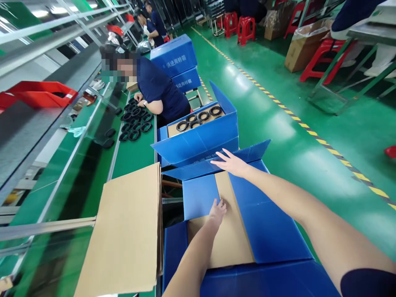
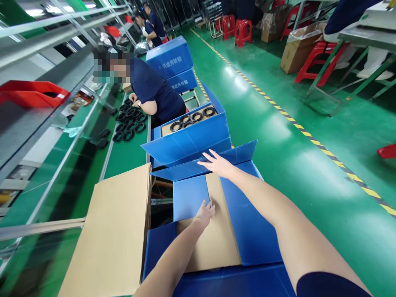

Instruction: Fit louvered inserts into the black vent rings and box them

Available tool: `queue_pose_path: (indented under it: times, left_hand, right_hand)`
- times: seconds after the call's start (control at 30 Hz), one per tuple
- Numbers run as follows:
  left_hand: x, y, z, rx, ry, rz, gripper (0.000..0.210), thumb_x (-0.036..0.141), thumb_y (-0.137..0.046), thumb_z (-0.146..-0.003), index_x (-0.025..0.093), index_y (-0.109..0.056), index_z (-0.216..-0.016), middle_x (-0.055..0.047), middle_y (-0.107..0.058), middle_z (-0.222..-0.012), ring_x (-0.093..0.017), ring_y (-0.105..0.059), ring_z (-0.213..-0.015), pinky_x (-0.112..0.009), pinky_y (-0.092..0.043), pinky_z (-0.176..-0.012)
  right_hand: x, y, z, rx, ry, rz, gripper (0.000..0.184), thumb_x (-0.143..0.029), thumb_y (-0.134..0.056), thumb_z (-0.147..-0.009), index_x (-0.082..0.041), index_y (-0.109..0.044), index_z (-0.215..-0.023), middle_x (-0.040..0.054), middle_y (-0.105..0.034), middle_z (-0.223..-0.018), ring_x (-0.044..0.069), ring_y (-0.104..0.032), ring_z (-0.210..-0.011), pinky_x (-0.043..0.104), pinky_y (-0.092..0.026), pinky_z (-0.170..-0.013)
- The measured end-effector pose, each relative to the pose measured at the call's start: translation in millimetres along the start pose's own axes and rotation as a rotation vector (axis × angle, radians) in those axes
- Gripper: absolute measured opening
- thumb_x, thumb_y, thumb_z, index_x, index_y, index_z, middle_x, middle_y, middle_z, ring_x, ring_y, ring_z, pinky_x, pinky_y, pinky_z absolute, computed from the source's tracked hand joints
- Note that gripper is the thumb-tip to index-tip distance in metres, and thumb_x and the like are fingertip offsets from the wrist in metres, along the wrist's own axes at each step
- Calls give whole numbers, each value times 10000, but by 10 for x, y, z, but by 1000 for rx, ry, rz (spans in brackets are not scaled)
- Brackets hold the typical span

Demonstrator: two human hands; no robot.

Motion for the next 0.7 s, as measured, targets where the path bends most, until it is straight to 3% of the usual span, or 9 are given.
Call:
queue_pose_path:
  times: [0.13,0.23,0.33,0.4,0.5,0.6,0.7]
  left_hand:
    - [102,34,-16,-38,-27,-67,249,246,-675,-935,169,-666,-1171,-95,-608,-1325,-304,-420,-1371,-605,-201,-1193]
    - [67,89,224,-73,43,-100,200,272,-686,-930,141,-688,-1081,-95,-667,-1206,-284,-548,-1239,-563,-312,-1146]
    - [-213,255,809,-33,114,-121,152,243,-682,-915,122,-710,-1002,-103,-707,-1063,-279,-610,-1114,-529,-358,-1110]
    - [-533,401,1333,41,192,-133,126,145,-621,-907,102,-725,-964,-134,-711,-972,-294,-626,-1041,-519,-376,-1089]
    - [-958,513,2074,147,293,-150,240,47,-519,-891,100,-724,-1003,-147,-693,-1003,-300,-618,-1049,-542,-308,-1155]
    - [-1121,424,2502,213,333,-144,268,62,-511,-902,112,-720,-1062,-140,-666,-1149,-297,-560,-1191,-525,-195,-1236]
    - [-1137,281,2644,282,401,-118,348,51,-442,-937,117,-697,-1164,-136,-630,-1275,-281,-492,-1305,-499,-215,-1246]
  right_hand:
    - [-246,-15,204,75,-10,-193,592,94,-445,-730,-184,-676,-1198,8,-306,-1586,338,-147,-1481,618,-47,-1224]
    - [-652,-154,445,86,47,-440,621,103,-392,-757,-161,-636,-1263,55,-351,-1564,262,-224,-1470,564,-67,-1239]
    - [-1286,-545,804,-89,146,-611,425,5,-510,-844,-173,-685,-1189,76,-478,-1480,245,-328,-1427,481,-207,-1231]
    - [-1607,-877,1038,-225,69,-603,396,-65,-634,-815,-210,-698,-1177,71,-573,-1387,246,-445,-1351,455,-333,-1172]
    - [-1851,-1196,1241,-316,-41,-515,436,-165,-751,-770,-171,-684,-1201,125,-635,-1286,321,-541,-1241,562,-416,-1074]
    - [-1856,-1244,1239,-365,-91,-432,308,-246,-768,-795,-170,-711,-1089,112,-687,-1139,325,-557,-1183,595,-334,-1114]
    - [-1777,-1047,1146,-375,-69,-372,254,-343,-792,-809,-170,-724,-983,82,-685,-1002,296,-554,-1112,537,-210,-1189]
Point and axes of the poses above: each hand's wrist, its own z-axis away from the middle knuckle, its own y-axis out of the back of the hand, x = y × z, the point moved 7 cm from there along -z, towards the middle knuckle
